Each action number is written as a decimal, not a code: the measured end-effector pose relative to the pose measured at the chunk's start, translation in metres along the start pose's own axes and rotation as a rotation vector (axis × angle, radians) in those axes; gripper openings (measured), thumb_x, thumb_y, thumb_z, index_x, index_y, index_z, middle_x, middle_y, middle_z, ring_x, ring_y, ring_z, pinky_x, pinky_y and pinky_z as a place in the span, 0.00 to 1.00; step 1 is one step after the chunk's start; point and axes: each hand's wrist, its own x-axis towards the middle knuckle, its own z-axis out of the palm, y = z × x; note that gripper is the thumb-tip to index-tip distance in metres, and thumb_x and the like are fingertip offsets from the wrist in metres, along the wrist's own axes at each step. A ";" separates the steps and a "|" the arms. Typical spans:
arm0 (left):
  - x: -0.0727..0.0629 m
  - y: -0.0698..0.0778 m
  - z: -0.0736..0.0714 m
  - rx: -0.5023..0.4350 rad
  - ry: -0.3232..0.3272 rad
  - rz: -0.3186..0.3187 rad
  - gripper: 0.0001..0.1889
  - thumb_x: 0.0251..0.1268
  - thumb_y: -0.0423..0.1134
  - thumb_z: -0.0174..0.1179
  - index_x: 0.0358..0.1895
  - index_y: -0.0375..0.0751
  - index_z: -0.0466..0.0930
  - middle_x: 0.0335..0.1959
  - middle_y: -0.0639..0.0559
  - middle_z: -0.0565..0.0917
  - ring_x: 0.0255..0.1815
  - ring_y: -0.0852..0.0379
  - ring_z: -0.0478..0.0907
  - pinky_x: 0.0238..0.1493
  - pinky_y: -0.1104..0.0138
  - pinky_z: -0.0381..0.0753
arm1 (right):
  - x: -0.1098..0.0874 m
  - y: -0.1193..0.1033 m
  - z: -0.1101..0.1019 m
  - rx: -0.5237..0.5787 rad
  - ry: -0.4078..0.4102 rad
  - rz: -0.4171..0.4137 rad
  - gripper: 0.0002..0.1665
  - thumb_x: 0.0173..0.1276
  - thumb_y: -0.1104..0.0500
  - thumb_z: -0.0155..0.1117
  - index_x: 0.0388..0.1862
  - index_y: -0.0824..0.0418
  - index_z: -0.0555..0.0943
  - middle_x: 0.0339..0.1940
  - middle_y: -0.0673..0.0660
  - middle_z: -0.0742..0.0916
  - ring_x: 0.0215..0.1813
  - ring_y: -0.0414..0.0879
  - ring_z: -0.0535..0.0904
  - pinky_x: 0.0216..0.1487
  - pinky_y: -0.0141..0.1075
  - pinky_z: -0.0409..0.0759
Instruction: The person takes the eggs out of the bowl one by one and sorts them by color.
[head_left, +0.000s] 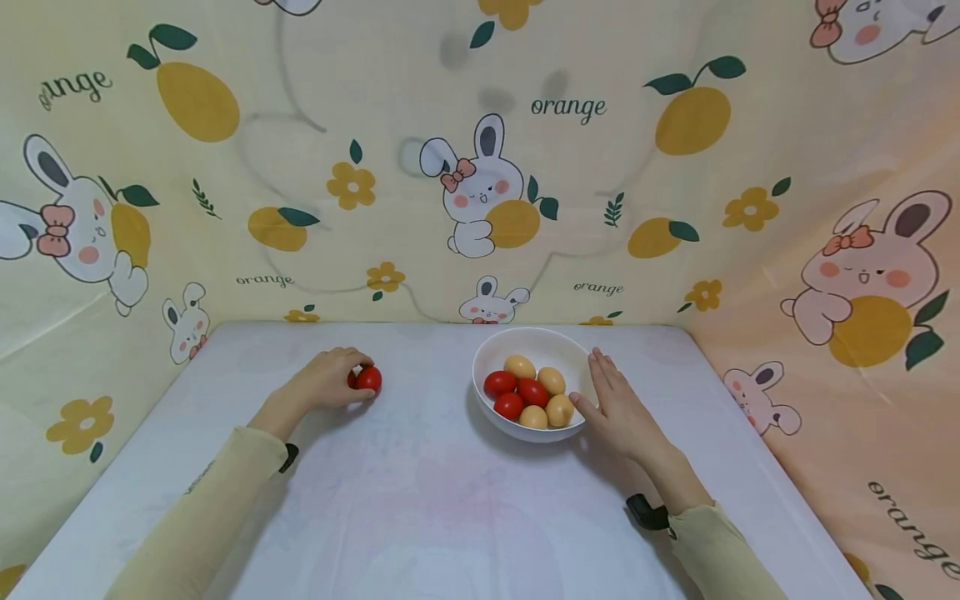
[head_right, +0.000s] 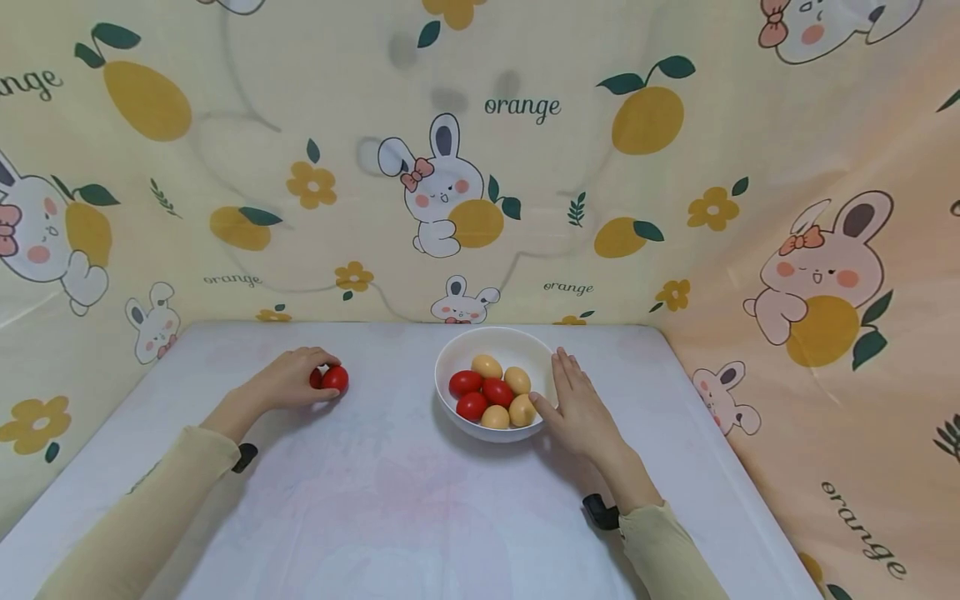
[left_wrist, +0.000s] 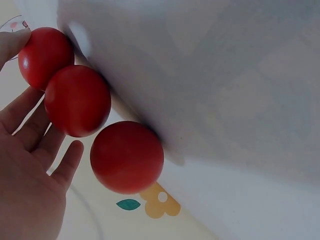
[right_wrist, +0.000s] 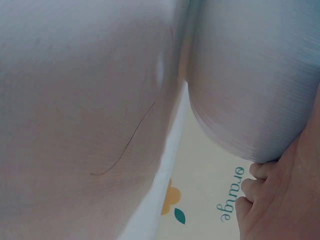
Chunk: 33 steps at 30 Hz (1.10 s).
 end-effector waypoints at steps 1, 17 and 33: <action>0.000 0.000 0.000 0.002 -0.001 0.002 0.26 0.64 0.47 0.71 0.61 0.35 0.81 0.55 0.40 0.83 0.51 0.44 0.78 0.60 0.43 0.76 | 0.000 0.000 0.000 -0.002 0.000 0.000 0.52 0.81 0.38 0.51 0.85 0.70 0.45 0.87 0.66 0.50 0.86 0.65 0.43 0.81 0.62 0.47; 0.001 0.003 0.001 -0.032 0.008 -0.007 0.30 0.65 0.49 0.70 0.65 0.36 0.79 0.62 0.39 0.81 0.57 0.42 0.77 0.65 0.42 0.74 | 0.000 -0.001 0.000 -0.003 -0.009 0.010 0.52 0.81 0.37 0.51 0.85 0.69 0.44 0.87 0.66 0.50 0.86 0.65 0.43 0.81 0.62 0.47; 0.013 0.052 -0.002 -0.129 0.244 0.174 0.23 0.71 0.42 0.66 0.64 0.37 0.79 0.62 0.44 0.81 0.56 0.45 0.82 0.60 0.47 0.80 | 0.000 -0.001 -0.001 0.000 -0.009 0.010 0.52 0.81 0.37 0.50 0.85 0.69 0.45 0.87 0.65 0.50 0.86 0.65 0.43 0.81 0.62 0.48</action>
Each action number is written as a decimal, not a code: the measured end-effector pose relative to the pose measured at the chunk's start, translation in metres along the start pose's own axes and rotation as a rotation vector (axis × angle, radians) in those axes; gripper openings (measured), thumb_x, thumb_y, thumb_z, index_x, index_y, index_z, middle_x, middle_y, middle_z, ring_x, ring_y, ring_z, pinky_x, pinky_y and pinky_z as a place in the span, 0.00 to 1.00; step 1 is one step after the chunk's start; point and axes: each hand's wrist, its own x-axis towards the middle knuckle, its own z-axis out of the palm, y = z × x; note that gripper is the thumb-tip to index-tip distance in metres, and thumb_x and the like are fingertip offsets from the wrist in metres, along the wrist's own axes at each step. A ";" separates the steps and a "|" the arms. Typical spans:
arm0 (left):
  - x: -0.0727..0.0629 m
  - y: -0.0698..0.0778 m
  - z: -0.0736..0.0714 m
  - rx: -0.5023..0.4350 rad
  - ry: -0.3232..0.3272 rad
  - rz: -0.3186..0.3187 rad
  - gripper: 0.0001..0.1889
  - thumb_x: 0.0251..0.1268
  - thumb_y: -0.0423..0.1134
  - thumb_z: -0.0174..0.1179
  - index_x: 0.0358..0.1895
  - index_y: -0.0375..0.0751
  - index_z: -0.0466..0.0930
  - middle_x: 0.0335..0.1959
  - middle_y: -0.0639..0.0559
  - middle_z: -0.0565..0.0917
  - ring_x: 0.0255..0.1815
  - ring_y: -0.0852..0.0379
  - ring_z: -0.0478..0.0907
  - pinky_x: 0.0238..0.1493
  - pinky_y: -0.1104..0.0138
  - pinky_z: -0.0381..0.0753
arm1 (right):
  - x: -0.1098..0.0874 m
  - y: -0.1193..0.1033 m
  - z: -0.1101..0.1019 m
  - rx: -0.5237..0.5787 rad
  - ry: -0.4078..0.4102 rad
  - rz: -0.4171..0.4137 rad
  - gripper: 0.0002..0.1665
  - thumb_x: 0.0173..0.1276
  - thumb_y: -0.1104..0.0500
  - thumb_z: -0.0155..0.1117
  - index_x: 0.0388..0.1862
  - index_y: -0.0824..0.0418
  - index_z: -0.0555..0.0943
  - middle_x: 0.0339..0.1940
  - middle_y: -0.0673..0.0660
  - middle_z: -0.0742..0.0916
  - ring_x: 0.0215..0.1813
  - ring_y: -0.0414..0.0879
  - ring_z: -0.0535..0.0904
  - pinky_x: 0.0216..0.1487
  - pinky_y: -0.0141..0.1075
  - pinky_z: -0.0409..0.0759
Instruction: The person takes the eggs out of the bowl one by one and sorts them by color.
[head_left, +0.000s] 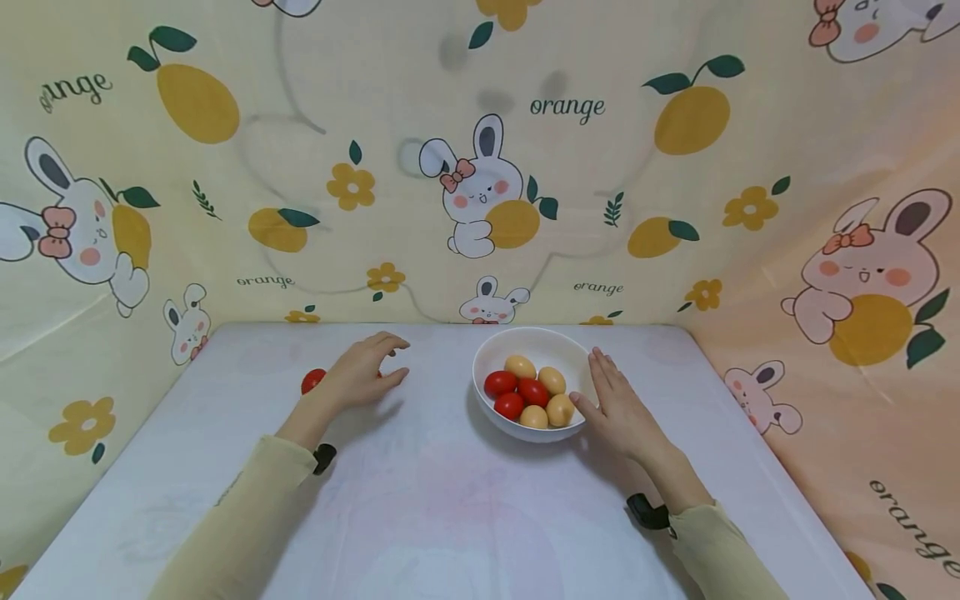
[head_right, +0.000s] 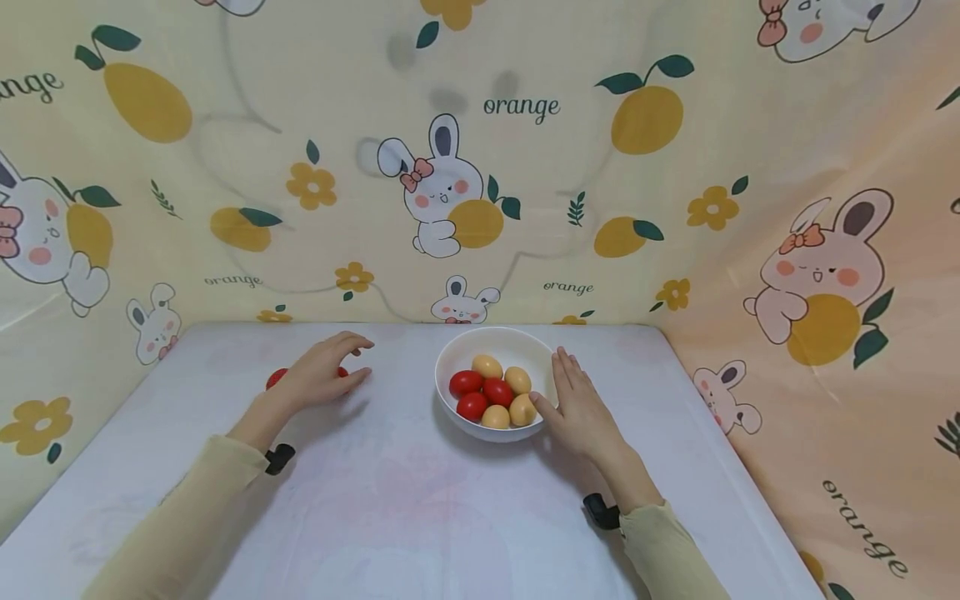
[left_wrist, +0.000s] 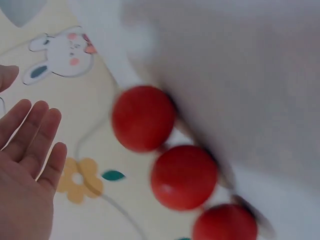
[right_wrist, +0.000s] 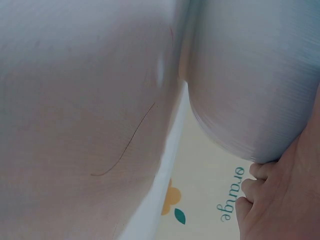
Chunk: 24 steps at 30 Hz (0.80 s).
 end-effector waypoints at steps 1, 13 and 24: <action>0.002 0.003 0.002 -0.003 0.009 0.007 0.22 0.71 0.41 0.66 0.64 0.37 0.79 0.61 0.44 0.81 0.56 0.46 0.82 0.59 0.48 0.80 | 0.000 0.000 0.000 0.000 -0.001 0.001 0.52 0.81 0.38 0.50 0.85 0.68 0.44 0.87 0.65 0.50 0.86 0.65 0.43 0.81 0.62 0.47; 0.034 0.047 0.026 -0.081 0.032 0.065 0.23 0.70 0.41 0.68 0.66 0.39 0.78 0.63 0.47 0.81 0.54 0.51 0.81 0.56 0.57 0.83 | -0.001 0.002 0.001 -0.003 -0.001 0.000 0.54 0.81 0.33 0.46 0.85 0.68 0.43 0.87 0.64 0.49 0.86 0.65 0.42 0.81 0.62 0.47; 0.061 0.081 0.038 -0.079 -0.017 0.126 0.24 0.71 0.42 0.67 0.67 0.40 0.78 0.62 0.48 0.81 0.53 0.52 0.80 0.54 0.61 0.83 | 0.000 0.002 0.000 0.010 -0.003 -0.001 0.53 0.81 0.37 0.50 0.85 0.68 0.44 0.87 0.65 0.49 0.86 0.65 0.42 0.81 0.63 0.47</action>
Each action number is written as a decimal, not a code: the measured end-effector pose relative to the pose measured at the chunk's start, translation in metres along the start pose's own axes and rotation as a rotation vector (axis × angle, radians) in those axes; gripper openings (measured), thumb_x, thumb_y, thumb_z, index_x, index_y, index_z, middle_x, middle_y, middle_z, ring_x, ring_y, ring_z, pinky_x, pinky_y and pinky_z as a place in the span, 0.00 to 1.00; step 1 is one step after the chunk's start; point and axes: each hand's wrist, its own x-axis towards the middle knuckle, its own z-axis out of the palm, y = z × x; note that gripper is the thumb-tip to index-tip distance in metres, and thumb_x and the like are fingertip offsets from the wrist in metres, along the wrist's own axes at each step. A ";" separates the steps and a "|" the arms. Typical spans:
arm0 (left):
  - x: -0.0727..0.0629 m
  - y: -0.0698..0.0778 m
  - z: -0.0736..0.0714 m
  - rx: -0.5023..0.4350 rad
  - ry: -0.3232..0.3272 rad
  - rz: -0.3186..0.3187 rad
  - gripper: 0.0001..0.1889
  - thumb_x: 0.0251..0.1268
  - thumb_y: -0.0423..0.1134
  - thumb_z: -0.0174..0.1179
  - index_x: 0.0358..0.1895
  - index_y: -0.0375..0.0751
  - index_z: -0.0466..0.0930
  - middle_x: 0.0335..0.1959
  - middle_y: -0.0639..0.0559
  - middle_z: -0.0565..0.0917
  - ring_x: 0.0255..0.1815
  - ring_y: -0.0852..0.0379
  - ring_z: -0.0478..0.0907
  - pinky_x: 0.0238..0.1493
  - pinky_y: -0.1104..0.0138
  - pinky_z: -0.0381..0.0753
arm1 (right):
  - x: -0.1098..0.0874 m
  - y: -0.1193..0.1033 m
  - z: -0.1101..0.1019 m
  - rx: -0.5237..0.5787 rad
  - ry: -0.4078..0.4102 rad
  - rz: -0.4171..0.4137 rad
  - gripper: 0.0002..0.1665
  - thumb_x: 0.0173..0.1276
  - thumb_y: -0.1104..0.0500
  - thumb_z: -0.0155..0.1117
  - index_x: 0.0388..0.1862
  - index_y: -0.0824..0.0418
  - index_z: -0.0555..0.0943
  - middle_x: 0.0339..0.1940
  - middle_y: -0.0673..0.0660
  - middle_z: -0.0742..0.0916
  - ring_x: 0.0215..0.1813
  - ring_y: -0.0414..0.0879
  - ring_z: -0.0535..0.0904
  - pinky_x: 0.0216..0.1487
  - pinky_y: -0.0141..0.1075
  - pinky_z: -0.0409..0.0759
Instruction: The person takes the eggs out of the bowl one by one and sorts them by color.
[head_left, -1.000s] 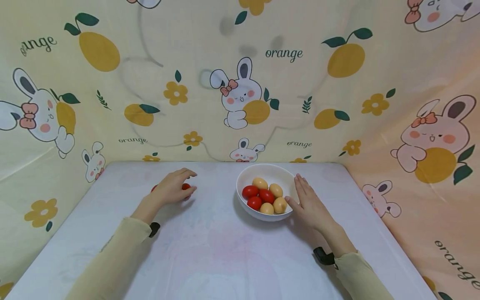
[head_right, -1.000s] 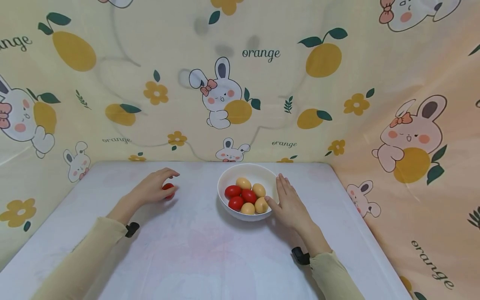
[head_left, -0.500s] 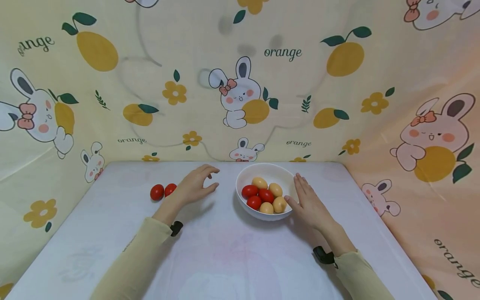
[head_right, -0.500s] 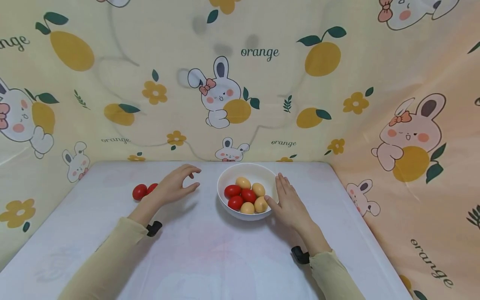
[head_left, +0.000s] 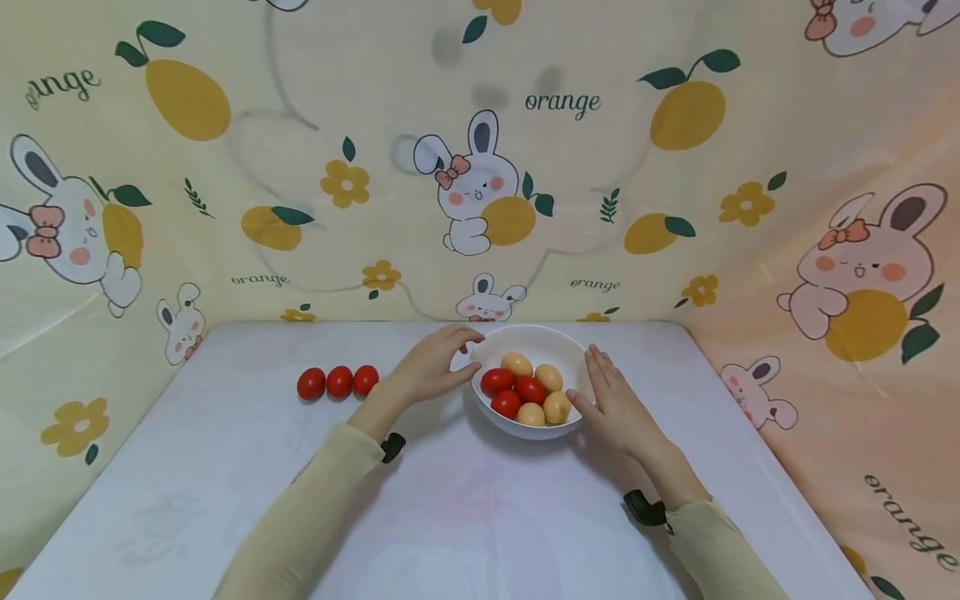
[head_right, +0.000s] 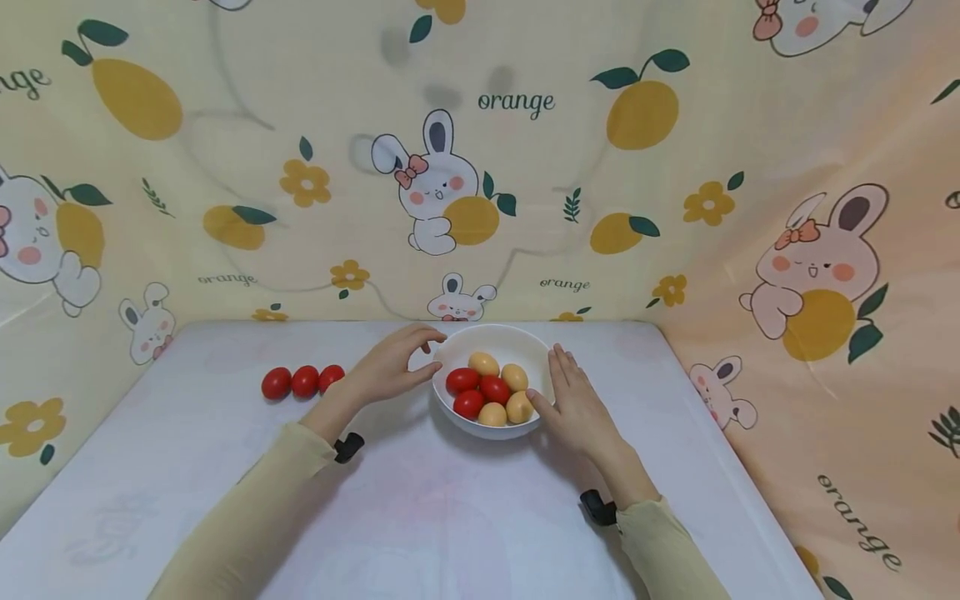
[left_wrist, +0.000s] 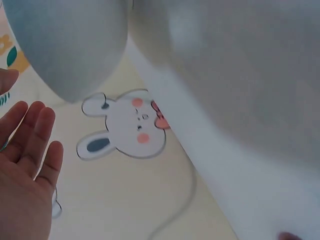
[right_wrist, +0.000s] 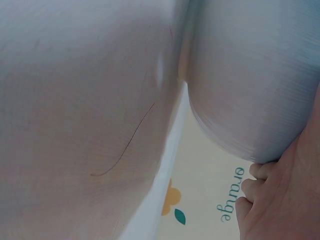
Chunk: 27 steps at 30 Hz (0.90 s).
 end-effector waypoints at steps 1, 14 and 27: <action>0.004 0.002 0.001 0.002 -0.015 0.007 0.24 0.71 0.42 0.67 0.67 0.40 0.78 0.63 0.48 0.80 0.53 0.52 0.80 0.54 0.61 0.83 | 0.000 0.000 0.000 0.000 0.000 0.000 0.53 0.81 0.36 0.49 0.85 0.68 0.44 0.87 0.65 0.49 0.86 0.65 0.42 0.81 0.63 0.47; 0.046 0.014 0.010 0.110 -0.283 0.087 0.21 0.71 0.39 0.63 0.65 0.38 0.80 0.61 0.47 0.81 0.54 0.51 0.81 0.60 0.60 0.81 | 0.000 0.002 0.001 -0.001 0.007 -0.006 0.53 0.81 0.34 0.48 0.85 0.68 0.44 0.87 0.65 0.50 0.86 0.64 0.42 0.82 0.62 0.47; 0.073 0.019 0.013 0.190 -0.551 0.132 0.17 0.72 0.38 0.65 0.61 0.40 0.83 0.56 0.47 0.82 0.49 0.53 0.80 0.54 0.64 0.82 | 0.000 0.002 0.000 -0.008 -0.001 -0.005 0.53 0.81 0.34 0.48 0.86 0.67 0.44 0.87 0.63 0.49 0.86 0.62 0.42 0.82 0.60 0.47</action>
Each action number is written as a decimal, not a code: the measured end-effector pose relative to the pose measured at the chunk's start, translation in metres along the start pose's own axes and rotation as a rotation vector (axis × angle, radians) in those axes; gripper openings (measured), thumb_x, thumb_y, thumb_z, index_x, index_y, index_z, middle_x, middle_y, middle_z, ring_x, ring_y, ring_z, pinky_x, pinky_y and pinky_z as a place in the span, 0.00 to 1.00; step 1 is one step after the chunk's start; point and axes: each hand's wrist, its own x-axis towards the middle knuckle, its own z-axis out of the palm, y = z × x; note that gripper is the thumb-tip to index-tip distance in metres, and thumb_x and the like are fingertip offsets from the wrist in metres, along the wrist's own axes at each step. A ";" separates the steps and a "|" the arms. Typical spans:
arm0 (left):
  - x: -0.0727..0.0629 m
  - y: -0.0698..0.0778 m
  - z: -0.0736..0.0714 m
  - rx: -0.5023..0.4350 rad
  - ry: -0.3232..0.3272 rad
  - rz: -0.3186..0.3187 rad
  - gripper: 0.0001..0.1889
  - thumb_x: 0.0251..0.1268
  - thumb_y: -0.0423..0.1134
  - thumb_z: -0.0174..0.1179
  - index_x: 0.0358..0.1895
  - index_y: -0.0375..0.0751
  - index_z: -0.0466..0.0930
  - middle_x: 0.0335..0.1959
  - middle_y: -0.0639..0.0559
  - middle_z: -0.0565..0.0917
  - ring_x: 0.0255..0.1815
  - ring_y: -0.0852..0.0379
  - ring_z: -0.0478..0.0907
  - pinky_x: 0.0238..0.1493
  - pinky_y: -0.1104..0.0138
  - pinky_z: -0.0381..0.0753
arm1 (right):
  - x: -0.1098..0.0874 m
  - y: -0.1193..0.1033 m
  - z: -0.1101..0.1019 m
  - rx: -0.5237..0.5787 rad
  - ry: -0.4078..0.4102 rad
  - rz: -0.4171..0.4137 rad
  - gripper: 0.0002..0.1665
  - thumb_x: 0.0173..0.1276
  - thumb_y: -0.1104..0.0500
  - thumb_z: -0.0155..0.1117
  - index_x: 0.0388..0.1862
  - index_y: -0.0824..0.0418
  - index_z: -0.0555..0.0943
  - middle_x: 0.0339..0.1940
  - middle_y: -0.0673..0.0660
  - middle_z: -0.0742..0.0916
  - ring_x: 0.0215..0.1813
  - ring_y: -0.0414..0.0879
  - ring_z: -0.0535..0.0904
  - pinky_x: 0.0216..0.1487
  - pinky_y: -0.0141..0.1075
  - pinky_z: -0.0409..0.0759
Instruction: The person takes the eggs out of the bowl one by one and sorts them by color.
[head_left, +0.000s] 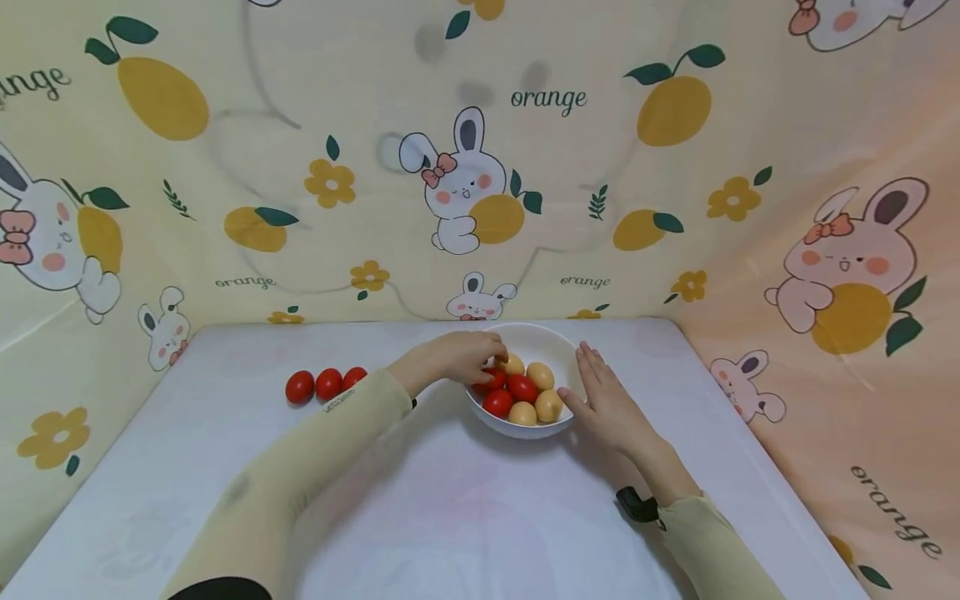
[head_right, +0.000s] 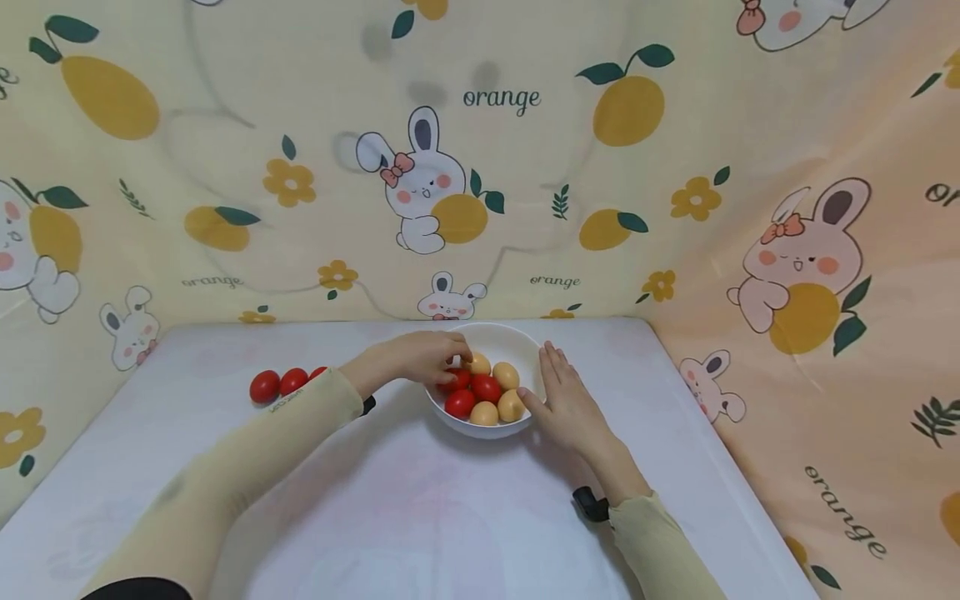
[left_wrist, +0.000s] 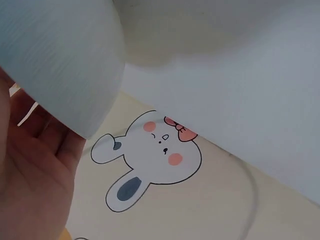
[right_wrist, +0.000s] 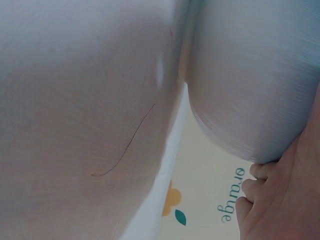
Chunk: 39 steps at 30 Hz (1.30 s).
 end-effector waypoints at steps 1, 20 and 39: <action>0.001 0.000 0.000 0.012 -0.010 0.001 0.17 0.72 0.38 0.66 0.61 0.41 0.84 0.55 0.48 0.82 0.49 0.53 0.79 0.54 0.64 0.82 | 0.000 0.000 0.000 0.000 0.001 -0.001 0.53 0.81 0.34 0.48 0.86 0.67 0.44 0.87 0.63 0.49 0.86 0.62 0.42 0.82 0.60 0.47; 0.009 0.007 0.003 0.164 -0.118 -0.022 0.22 0.68 0.39 0.68 0.65 0.54 0.84 0.57 0.51 0.83 0.54 0.52 0.78 0.61 0.60 0.78 | 0.000 0.001 0.002 0.001 0.006 -0.010 0.55 0.80 0.31 0.46 0.85 0.67 0.44 0.87 0.63 0.49 0.86 0.63 0.42 0.82 0.61 0.48; 0.004 0.012 0.001 0.095 -0.089 -0.055 0.24 0.66 0.37 0.70 0.65 0.51 0.83 0.56 0.52 0.81 0.52 0.54 0.77 0.58 0.62 0.78 | 0.000 0.001 0.001 -0.001 0.011 -0.016 0.53 0.81 0.34 0.48 0.85 0.68 0.44 0.87 0.65 0.50 0.86 0.64 0.43 0.81 0.61 0.48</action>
